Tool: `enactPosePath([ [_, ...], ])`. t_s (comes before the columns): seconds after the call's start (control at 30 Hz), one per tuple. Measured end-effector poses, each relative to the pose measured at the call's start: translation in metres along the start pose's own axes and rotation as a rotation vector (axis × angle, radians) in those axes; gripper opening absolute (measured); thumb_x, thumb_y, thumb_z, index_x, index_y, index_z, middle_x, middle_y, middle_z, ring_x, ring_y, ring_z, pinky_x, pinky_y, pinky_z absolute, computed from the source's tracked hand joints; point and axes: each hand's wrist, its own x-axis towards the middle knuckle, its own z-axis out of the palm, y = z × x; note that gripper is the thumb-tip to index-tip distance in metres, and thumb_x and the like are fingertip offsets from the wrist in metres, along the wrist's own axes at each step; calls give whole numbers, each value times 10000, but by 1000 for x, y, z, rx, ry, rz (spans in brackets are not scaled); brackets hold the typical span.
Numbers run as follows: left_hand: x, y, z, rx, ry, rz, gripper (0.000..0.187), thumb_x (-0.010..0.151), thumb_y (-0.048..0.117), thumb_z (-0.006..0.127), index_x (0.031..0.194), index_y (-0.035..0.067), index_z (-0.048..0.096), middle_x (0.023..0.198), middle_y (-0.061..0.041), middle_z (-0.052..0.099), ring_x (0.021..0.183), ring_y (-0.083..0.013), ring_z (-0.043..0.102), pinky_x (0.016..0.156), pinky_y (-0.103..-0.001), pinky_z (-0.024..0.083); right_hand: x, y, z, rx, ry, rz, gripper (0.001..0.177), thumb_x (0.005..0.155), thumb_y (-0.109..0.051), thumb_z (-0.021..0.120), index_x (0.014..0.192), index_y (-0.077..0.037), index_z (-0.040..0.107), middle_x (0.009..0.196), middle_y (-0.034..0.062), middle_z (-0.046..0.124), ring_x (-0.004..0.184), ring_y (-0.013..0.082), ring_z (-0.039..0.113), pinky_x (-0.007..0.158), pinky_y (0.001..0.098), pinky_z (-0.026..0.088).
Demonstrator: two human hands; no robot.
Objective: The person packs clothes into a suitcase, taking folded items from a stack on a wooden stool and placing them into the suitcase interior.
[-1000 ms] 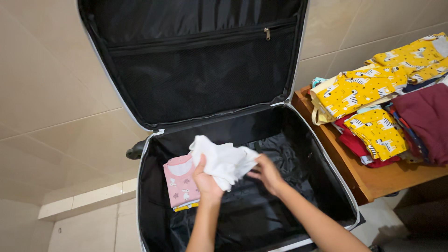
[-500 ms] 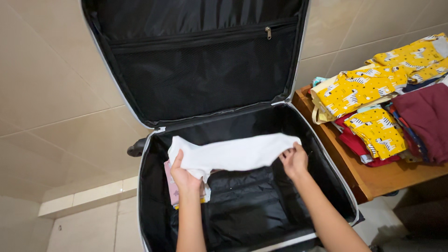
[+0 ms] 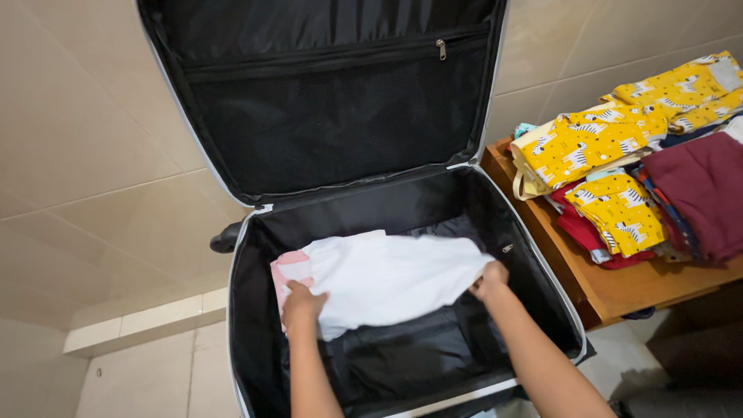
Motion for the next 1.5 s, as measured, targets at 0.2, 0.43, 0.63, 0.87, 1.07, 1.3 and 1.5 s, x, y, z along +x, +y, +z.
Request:
enactPosePath([
  [0.2,20,-28,32,205,-266,127,1198,718,327,1032,1498,151,140,1178,-186,695,1245,-447,531,974,-599,417,-7,12,-16,-482,42,50,396,857,-177,690,1228,-50,629,1036,98,672,894,281,671,783,510,553],
  [0.43,7,-35,15,-143,-508,-43,705,835,-20,675,1396,186,301,1088,-222,693,718,-246,706,705,-379,566,-17,30,-20,-706,-40,-365,1021,779,94,620,1476,-185,-71,1120,120,557,910,286,685,705,505,644],
  [0.63,37,-57,31,-9,-565,170,481,711,-109,503,982,135,816,959,-146,766,818,-194,714,785,-305,543,-30,27,-21,-898,-184,-232,318,927,14,495,1236,-50,531,1024,138,630,799,330,729,641,482,655],
  [0.87,5,-40,8,17,-416,246,387,710,-88,641,978,179,722,1005,-157,757,973,-281,738,881,-354,563,-19,41,-16,-1086,-632,-10,240,886,-36,695,1118,-98,703,839,47,646,669,126,627,544,230,516],
  [1.07,-13,-25,-12,42,-359,204,337,725,309,910,960,152,727,1019,-105,741,1027,-271,721,931,-372,545,-20,35,-12,-1149,-515,96,349,910,-14,505,1197,-89,689,880,107,668,725,189,660,612,310,533],
  [1.3,-8,-21,4,40,249,215,256,808,419,778,978,227,782,1223,-105,587,1181,-339,520,981,-486,461,-16,22,-6,-614,-492,326,316,944,-67,545,1255,-41,599,1198,153,698,1060,227,699,899,362,553],
  [1.5,5,-27,19,74,253,240,304,799,332,780,1088,248,733,1147,-54,643,1143,-342,544,984,-472,441,-33,14,0,-519,-473,204,375,927,-87,538,1302,-86,554,1204,100,735,1083,216,690,914,382,535],
])
